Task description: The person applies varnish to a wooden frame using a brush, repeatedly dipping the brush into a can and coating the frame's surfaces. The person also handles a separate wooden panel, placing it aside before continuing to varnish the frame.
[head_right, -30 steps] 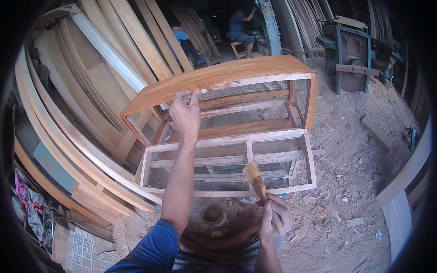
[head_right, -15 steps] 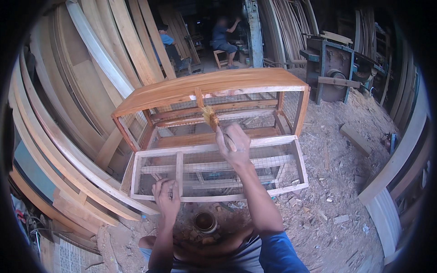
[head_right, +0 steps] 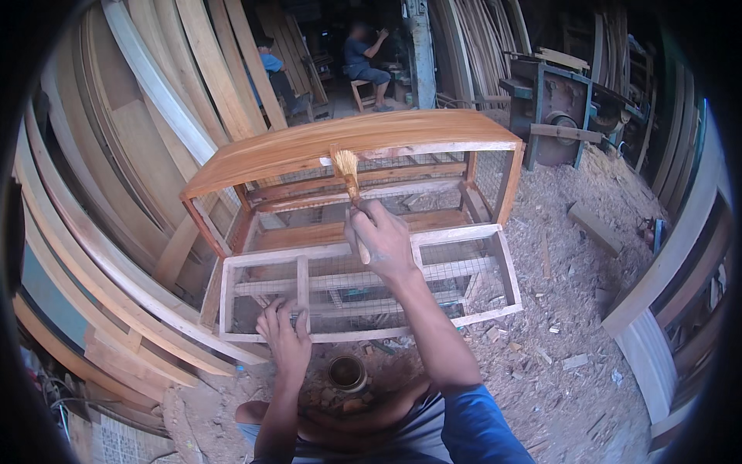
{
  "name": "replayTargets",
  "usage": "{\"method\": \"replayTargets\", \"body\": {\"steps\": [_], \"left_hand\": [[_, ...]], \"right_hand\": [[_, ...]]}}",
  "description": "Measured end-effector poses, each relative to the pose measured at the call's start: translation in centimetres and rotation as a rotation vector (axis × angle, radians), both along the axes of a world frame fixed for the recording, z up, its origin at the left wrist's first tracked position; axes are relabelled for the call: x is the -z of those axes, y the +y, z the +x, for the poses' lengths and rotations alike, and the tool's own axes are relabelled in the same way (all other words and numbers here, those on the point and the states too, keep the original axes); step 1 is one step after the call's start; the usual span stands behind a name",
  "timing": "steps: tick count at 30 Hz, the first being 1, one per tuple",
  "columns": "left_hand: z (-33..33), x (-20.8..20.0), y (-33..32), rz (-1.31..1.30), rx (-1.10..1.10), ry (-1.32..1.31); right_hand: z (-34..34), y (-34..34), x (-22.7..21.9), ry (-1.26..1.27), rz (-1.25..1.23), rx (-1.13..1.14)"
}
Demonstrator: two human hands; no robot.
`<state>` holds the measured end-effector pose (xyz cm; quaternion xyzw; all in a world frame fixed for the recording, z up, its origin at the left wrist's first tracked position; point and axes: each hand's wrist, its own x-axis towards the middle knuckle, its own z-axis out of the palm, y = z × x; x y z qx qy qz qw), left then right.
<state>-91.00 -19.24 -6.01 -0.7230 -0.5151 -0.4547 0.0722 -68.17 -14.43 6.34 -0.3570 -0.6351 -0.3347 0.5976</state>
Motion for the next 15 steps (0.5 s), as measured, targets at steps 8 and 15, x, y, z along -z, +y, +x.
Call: {"method": "replayTargets", "body": {"steps": [8,15], "left_hand": [[-0.1,-0.2,0.2,-0.036,0.016,0.047],[0.0,0.2,0.3,-0.025,0.044,0.024]], "right_hand": [[2.9,0.3,-1.8,0.289,0.118,-0.083],[1.7,0.4,0.3,0.287,0.22,-0.066]]}}
